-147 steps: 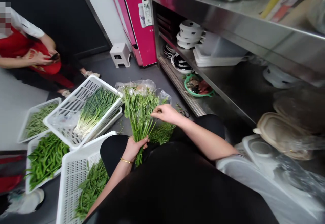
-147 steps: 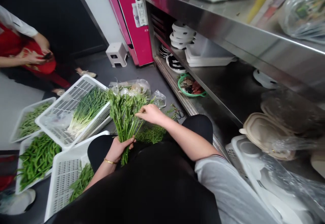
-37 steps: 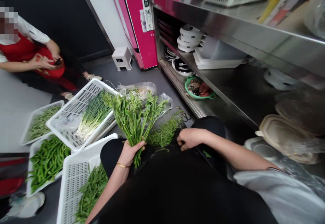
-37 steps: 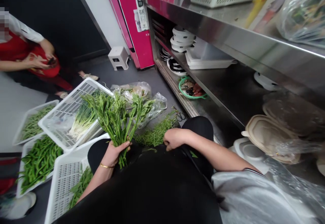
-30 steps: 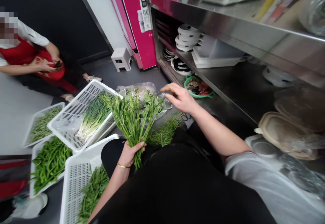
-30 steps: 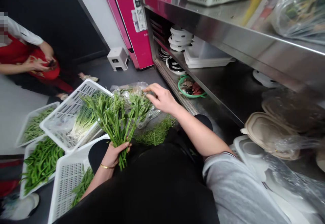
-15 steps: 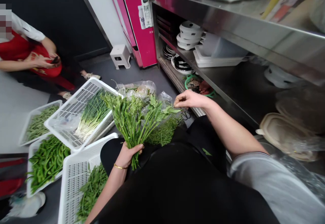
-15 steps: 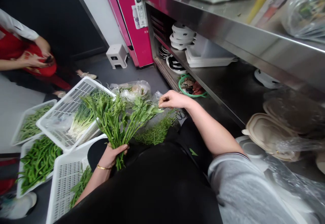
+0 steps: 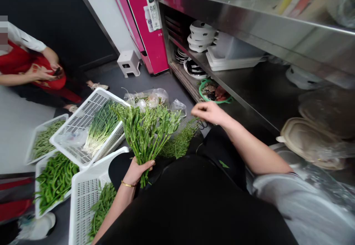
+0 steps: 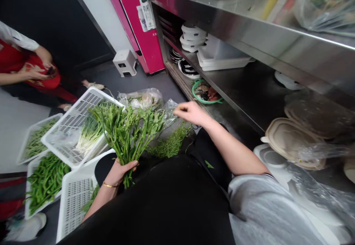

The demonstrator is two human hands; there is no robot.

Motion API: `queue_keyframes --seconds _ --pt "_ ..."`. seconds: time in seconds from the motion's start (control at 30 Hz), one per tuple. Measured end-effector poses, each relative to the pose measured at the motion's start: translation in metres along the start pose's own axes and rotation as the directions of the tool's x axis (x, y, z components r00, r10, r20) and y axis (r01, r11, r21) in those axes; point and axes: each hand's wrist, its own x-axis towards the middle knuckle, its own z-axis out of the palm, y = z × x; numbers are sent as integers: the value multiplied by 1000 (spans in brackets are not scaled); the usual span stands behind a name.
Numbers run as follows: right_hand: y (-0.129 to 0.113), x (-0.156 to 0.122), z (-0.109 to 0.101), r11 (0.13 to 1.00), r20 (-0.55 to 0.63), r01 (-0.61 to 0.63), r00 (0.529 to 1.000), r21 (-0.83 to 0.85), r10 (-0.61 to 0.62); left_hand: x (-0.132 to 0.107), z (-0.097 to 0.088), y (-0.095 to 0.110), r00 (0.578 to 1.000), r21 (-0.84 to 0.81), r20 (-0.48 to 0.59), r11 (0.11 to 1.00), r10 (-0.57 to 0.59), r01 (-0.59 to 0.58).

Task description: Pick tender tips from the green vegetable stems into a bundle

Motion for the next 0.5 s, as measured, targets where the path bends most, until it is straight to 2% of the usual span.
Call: queue_keyframes --seconds 0.03,0.07,0.1,0.2,0.23,0.27,0.33,0.4,0.43,0.5 --pt "-6 7 4 1000 -134 29 991 -2 -29 0 1 1 1000 11 4 1000 3 -3" --pt "-13 13 8 998 -197 63 978 -21 -66 0 2 1 1000 21 8 1000 4 -4" --pt "-20 20 13 993 -191 101 975 -64 -111 0 3 2 1000 31 14 1000 2 -3" --pt "-37 36 30 952 -12 195 979 -237 -203 -1 6 3 1000 75 27 997 3 -5" --pt "-40 39 33 941 -6 206 976 -270 -216 -2 6 3 999 88 36 996 5 -9" --pt "-40 42 34 942 -48 201 974 -267 -222 -3 6 2 999 98 46 995 8 -12" --pt "-33 46 28 981 -249 152 952 -120 -178 -5 4 -1 998 100 65 995 5 -12" --pt "-21 49 17 981 -391 118 919 154 -49 -7 0 -6 997 85 75 996 -6 -1" --pt "-14 50 11 955 -390 107 921 276 9 -7 -2 -8 997 72 76 997 -10 5" --pt "-5 49 8 912 -232 47 971 407 54 -7 -6 -12 997 39 77 999 -11 8"
